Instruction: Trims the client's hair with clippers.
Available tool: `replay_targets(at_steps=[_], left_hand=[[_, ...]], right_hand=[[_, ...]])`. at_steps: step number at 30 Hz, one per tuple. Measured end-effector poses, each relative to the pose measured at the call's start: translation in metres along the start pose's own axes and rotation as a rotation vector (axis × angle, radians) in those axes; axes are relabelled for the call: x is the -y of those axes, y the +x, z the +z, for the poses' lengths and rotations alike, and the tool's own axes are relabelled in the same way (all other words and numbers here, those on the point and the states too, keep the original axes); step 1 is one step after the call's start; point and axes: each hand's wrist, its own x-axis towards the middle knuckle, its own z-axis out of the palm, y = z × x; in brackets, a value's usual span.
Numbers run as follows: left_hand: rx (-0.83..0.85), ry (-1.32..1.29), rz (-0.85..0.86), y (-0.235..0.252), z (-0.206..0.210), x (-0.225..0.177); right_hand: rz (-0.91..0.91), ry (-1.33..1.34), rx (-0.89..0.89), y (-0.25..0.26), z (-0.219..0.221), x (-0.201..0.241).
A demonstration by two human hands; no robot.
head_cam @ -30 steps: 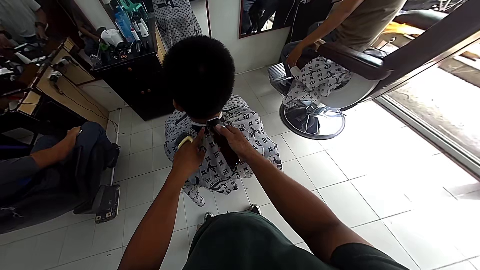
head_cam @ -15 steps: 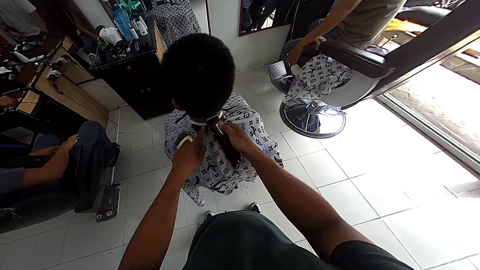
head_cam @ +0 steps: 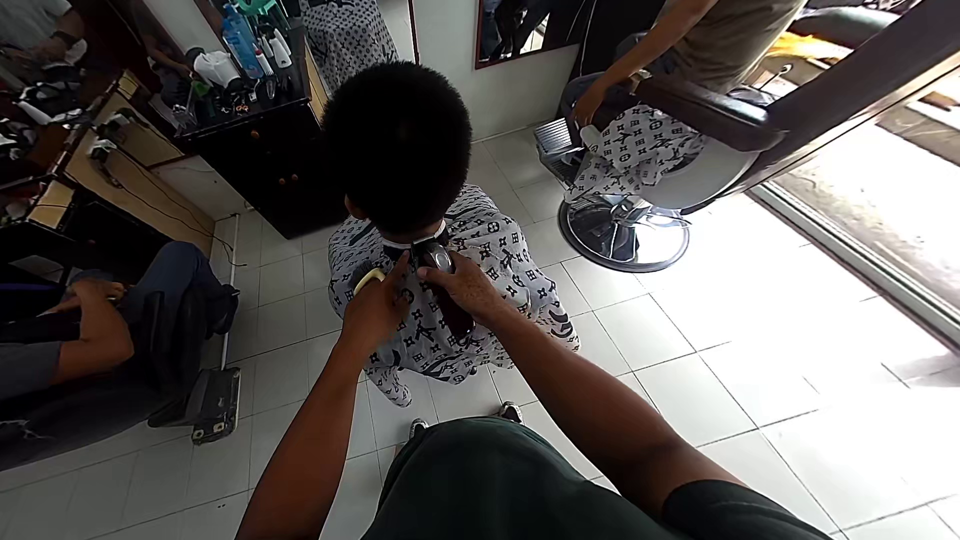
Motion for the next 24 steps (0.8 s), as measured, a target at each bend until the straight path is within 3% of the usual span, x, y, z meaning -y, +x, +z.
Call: replay_targets(at_steps=[7, 14, 18, 19, 21, 22, 24], left_hand=[[-0.008, 0.003, 0.001, 0.0, 0.001, 0.002], [-0.015, 0.011, -0.002, 0.001, 0.002, 0.002], [-0.474, -0.088, 0.256, -0.007, 0.034, 0.005], [-0.422, -0.186, 0.281, -0.011, 0.032, -0.006], [-0.045, -0.506, 0.254, -0.011, 0.011, -0.036], [0.067, -0.699, 0.311, -0.004, 0.007, -0.047], [0.017, -0.889, 0.405, 0.01, 0.004, -0.067]], right_hand=[[-0.069, -0.077, -0.074, 0.005, 0.004, 0.001], [-0.119, -0.062, -0.019, 0.005, -0.001, -0.002], [-0.108, 0.133, 0.102, -0.013, -0.041, -0.019], [-0.093, 0.21, 0.089, -0.016, -0.052, -0.026], [-0.051, 0.316, 0.071, -0.02, -0.07, -0.035], [-0.04, 0.295, 0.073, -0.02, -0.077, -0.037], [-0.015, 0.194, 0.035, -0.018, -0.085, -0.034]])
